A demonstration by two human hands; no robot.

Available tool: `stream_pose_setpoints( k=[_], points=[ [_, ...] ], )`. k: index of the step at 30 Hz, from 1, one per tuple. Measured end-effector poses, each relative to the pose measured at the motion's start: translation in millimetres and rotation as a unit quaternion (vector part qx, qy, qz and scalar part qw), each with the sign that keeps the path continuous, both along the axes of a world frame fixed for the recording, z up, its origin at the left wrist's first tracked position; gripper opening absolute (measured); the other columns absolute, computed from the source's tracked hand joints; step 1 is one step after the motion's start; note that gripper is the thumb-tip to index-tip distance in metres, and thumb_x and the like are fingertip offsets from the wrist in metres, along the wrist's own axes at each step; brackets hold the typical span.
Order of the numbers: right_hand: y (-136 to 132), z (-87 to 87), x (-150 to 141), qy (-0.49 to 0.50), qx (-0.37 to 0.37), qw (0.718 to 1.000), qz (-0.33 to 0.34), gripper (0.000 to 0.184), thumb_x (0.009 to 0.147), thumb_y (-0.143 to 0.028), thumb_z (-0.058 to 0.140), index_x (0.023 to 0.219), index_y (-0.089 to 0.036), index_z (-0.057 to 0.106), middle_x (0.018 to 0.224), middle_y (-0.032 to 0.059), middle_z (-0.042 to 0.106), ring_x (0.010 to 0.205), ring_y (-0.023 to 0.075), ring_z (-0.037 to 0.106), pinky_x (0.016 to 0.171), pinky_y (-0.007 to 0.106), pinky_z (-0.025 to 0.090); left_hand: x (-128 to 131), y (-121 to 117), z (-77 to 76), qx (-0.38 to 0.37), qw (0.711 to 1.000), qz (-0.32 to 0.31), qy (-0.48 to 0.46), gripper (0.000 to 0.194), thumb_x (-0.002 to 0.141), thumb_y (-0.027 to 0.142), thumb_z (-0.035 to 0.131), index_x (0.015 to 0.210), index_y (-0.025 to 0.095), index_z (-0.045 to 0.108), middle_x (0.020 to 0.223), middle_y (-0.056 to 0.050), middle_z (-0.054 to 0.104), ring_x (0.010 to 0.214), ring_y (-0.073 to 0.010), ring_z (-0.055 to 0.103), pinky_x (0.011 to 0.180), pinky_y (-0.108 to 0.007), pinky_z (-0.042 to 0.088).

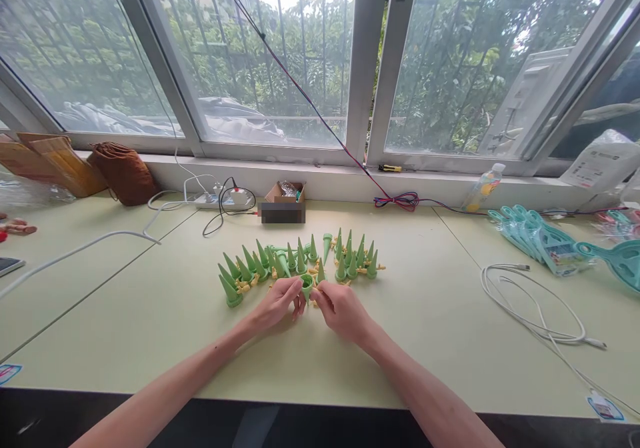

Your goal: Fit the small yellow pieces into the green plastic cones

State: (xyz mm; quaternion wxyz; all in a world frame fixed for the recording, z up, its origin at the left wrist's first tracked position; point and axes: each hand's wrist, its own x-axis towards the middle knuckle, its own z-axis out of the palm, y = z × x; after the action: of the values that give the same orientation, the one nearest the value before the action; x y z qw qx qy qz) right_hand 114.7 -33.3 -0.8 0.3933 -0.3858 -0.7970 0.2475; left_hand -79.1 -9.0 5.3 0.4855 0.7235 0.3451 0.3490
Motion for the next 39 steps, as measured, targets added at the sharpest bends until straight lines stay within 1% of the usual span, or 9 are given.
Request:
stream_pose_setpoints(
  k=[4, 10, 17, 25, 32, 39],
  points=[
    [0, -0.4, 0, -0.004, 0.005, 1.000, -0.007, 0.034, 0.101, -0.032, 0.040, 0.069, -0.020, 0.040, 0.059, -0.0038, 0.044, 0.051, 0.0105, 0.034, 0.052, 0.024, 0.030, -1, 0, -0.9, 0.005, 1.000, -0.007, 0.004, 0.055, 0.095, 0.062, 0.035, 0.074, 0.015, 0.053, 0.055, -0.001, 0.059, 0.046, -0.0118, 0.053, 0.050, -0.023, 0.042],
    [1, -2.4, 1, -0.006, 0.001, 1.000, -0.015, 0.034, 0.100, -0.032, 0.040, 0.068, -0.021, 0.039, 0.058, -0.0044, 0.041, 0.051, 0.0107, 0.032, 0.051, 0.025, 0.029, -1, -1, -1.4, 0.023, 1.000, -0.006, 0.015, 0.053, 0.095, 0.060, 0.036, 0.071, 0.016, 0.052, 0.056, -0.001, 0.059, 0.047, -0.0118, 0.053, 0.050, -0.022, 0.041],
    [1, -1.6, 1, -0.002, -0.007, 1.000, -0.006, 0.032, 0.101, -0.031, 0.040, 0.070, -0.021, 0.042, 0.060, -0.0035, 0.044, 0.052, 0.0110, 0.035, 0.052, 0.025, 0.030, 0, -2, 2.6, 0.011, 1.000, -0.007, 0.009, 0.053, 0.094, 0.061, 0.038, 0.071, 0.016, 0.053, 0.054, -0.001, 0.057, 0.046, -0.0125, 0.054, 0.048, -0.023, 0.041],
    [0, 0.2, 1, 0.004, -0.009, 1.000, -0.005, 0.033, 0.101, -0.033, 0.040, 0.071, -0.021, 0.042, 0.060, -0.0037, 0.044, 0.052, 0.0111, 0.035, 0.052, 0.025, 0.031, -2, -2, 5.8, 0.004, 1.000, -0.018, -0.003, 0.049, 0.095, 0.057, 0.042, 0.075, 0.014, 0.055, 0.057, -0.001, 0.058, 0.049, -0.0122, 0.056, 0.049, -0.023, 0.042],
    [0, 0.7, 1, 0.001, -0.004, 1.000, -0.004, 0.032, 0.101, -0.032, 0.040, 0.071, -0.021, 0.043, 0.060, -0.0033, 0.046, 0.052, 0.0111, 0.036, 0.052, 0.024, 0.031, 0, -4, 10.4, -0.013, 1.000, -0.020, -0.012, 0.048, 0.093, 0.058, 0.044, 0.077, 0.014, 0.056, 0.059, -0.001, 0.058, 0.050, -0.0124, 0.056, 0.049, -0.023, 0.045],
    [0, -1.5, 1, -0.001, -0.005, 1.000, -0.006, 0.031, 0.101, -0.032, 0.040, 0.071, -0.021, 0.041, 0.059, -0.0038, 0.045, 0.051, 0.0111, 0.037, 0.052, 0.024, 0.030, 0, -4, 11.3, -0.007, 1.000, -0.017, -0.018, 0.043, 0.094, 0.052, 0.046, 0.080, 0.014, 0.058, 0.063, -0.001, 0.057, 0.053, -0.0130, 0.057, 0.050, -0.024, 0.048]
  ],
)
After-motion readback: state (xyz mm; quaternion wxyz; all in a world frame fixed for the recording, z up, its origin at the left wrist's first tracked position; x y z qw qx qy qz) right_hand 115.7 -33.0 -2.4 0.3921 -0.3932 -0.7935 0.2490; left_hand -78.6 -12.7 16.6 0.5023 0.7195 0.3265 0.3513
